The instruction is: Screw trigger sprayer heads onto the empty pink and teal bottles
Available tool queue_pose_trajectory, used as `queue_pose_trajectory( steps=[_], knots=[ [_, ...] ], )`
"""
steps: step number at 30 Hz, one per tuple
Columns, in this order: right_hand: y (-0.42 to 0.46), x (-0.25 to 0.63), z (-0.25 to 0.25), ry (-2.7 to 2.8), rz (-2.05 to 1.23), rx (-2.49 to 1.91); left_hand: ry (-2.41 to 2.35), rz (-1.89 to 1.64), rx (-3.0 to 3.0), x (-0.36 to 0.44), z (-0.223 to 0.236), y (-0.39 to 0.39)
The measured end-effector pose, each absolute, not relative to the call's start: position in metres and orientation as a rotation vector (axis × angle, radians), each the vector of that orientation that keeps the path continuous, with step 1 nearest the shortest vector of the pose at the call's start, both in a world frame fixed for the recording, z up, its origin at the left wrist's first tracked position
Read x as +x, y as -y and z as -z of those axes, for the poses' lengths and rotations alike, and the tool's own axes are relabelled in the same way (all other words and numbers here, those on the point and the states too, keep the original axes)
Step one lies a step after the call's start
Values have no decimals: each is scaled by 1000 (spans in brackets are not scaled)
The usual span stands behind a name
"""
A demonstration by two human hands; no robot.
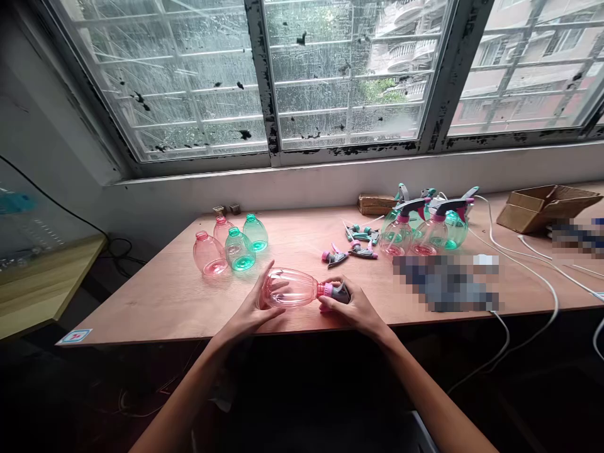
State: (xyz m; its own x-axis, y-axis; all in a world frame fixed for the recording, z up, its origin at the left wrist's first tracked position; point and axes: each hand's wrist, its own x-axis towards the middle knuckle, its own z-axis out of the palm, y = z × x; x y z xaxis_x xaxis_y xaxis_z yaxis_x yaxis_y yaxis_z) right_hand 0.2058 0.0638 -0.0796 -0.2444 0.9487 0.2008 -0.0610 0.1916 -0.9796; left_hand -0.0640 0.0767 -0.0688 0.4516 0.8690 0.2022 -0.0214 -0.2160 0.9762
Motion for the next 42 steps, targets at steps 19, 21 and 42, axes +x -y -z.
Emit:
queue_pose_trajectory(
  steps=[19, 21, 42],
  knots=[
    [-66, 209, 85, 1442, -1333, -901, -897, -1021, 1585, -60, 61, -70],
    [-66, 210, 86, 1450, -1345, -907, -905, -1012, 1513, -59, 59, -70],
    [-66, 211, 82, 1382, -1406, -876, -833, -1035, 1454, -60, 63, -71]
  ],
)
